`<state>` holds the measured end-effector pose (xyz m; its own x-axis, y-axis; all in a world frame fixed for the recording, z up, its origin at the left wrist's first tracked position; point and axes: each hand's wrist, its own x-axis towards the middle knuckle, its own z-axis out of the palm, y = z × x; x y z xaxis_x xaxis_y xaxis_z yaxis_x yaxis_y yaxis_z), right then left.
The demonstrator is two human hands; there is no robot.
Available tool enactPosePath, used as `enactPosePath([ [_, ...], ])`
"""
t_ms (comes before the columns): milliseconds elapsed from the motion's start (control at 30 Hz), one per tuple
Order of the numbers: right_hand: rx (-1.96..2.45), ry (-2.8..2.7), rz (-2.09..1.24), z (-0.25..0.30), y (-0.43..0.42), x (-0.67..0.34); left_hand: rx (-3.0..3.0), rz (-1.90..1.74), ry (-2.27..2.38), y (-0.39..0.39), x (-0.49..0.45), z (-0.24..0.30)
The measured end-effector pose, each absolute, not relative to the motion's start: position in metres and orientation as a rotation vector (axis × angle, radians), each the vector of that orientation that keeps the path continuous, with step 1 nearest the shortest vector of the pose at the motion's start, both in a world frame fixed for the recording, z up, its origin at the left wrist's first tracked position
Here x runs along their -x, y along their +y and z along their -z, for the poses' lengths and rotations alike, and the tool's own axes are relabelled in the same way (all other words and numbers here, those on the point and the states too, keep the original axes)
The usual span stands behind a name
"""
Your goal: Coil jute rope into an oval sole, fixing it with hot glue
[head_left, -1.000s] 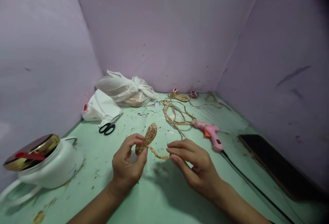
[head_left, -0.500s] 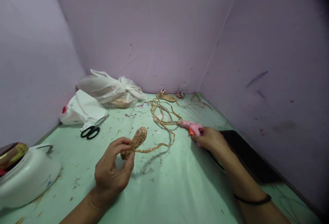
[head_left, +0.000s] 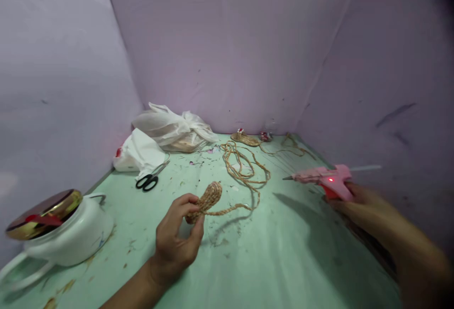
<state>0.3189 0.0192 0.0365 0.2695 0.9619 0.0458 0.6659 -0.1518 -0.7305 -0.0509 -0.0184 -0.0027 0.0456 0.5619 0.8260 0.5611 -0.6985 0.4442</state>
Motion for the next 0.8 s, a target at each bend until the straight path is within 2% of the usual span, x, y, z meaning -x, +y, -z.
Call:
enactPosePath([
  [67, 1.713, -1.471, -0.851, -0.045, 0.010, -0.308, -2.270, -1.791, 1.204, -0.018, 0.050, 0.003],
  [200, 1.317, -1.501, -1.085, -0.055, -0.003, -0.267, -2.214, -1.767, 1.210, -0.015, 0.048, 0.007],
  [300, 1.197, -1.449, -1.221, -0.052, -0.003, -0.242, -2.170, -1.757, 1.237, -0.013, 0.048, 0.007],
  [567, 1.151, -1.453, -1.115, -0.017, 0.002, -0.216, -2.079, -1.719, 1.262, -0.014, 0.048, 0.007],
  [800, 1.133, -1.579, -1.000, -0.018, -0.002, -0.213, -2.026, -1.721, 1.310, -0.013, 0.050, 0.003],
])
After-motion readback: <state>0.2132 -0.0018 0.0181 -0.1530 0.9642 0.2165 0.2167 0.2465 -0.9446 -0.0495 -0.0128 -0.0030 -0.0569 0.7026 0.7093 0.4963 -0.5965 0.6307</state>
